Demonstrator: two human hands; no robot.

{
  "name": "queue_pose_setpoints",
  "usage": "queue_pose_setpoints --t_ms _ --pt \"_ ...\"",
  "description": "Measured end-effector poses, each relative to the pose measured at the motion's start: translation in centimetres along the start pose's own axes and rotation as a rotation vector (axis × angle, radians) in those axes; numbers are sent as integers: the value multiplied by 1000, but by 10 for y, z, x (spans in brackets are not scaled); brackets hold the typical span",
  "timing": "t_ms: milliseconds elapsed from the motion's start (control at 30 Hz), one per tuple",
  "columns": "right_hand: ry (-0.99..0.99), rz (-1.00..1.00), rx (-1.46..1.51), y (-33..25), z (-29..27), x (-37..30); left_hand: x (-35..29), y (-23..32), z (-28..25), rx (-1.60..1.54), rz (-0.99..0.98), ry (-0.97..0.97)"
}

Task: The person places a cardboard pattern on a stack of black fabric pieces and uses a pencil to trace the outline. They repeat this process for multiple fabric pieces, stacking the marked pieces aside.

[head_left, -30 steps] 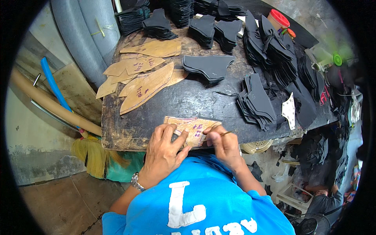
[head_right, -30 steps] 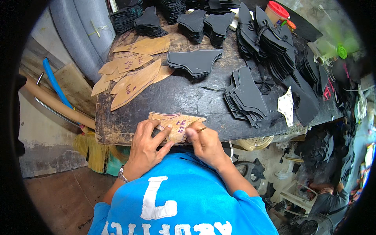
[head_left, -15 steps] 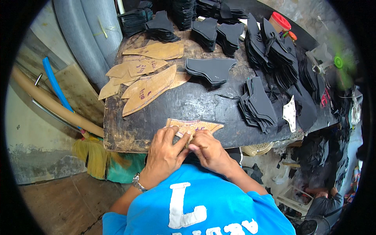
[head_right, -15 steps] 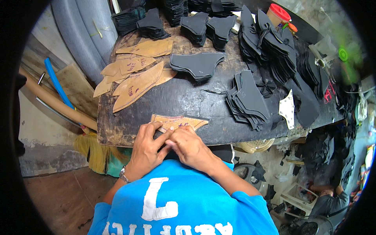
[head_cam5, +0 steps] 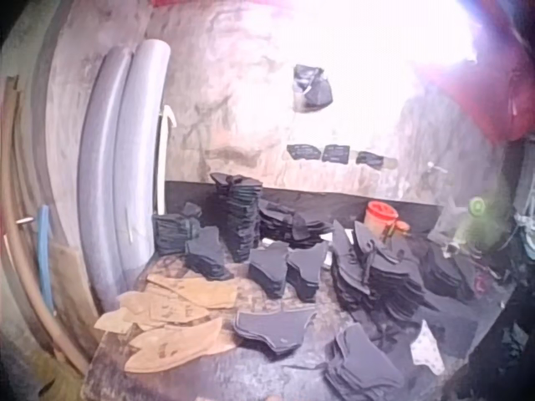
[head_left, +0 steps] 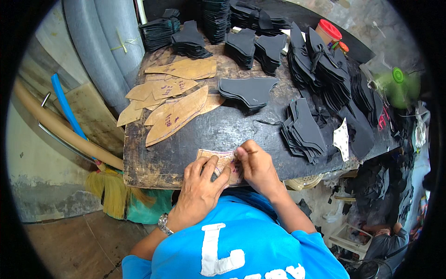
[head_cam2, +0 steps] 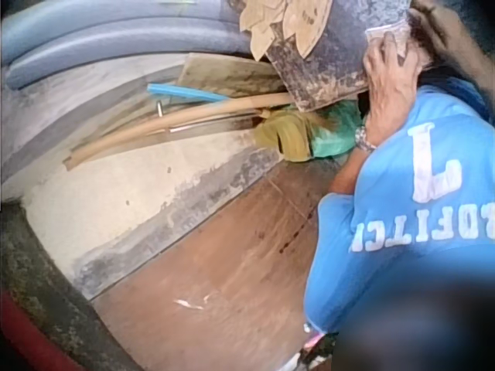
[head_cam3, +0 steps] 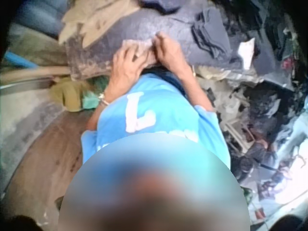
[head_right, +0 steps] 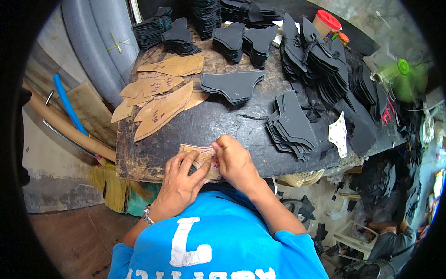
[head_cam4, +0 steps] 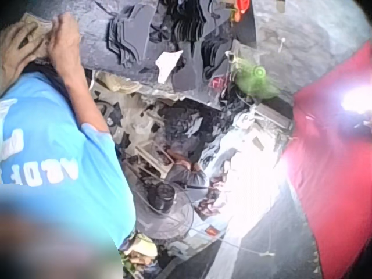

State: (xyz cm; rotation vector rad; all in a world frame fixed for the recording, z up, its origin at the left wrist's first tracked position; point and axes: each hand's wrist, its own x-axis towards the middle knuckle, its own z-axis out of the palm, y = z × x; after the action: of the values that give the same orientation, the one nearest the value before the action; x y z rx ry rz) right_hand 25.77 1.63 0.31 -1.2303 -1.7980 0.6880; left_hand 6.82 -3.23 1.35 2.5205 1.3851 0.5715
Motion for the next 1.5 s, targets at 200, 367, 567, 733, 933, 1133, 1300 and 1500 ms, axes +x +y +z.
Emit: queue_pose_setpoints --t_ms 200,367,567,733,933,1133,1300,1500 --pt "-7 -6 164 1 10 0 -2 -1 2 -106 -111 6" --pt "-14 -50 114 2 13 5 -2 -6 -3 -161 -122 -15" --pt "-72 47 305 -4 24 8 -5 -11 -3 -183 -122 -30" --pt "-80 -187 152 -3 36 10 -5 -13 1 -239 -138 22" --pt "-83 14 390 -6 29 8 -7 -12 8 -230 -142 72" --pt "-180 -278 124 -12 32 18 -11 -14 10 -89 -148 36" --pt "-151 -7 294 -13 41 24 -11 -12 12 -111 -178 72" --pt "-175 -406 74 -8 52 27 -10 -17 12 -72 -172 46"
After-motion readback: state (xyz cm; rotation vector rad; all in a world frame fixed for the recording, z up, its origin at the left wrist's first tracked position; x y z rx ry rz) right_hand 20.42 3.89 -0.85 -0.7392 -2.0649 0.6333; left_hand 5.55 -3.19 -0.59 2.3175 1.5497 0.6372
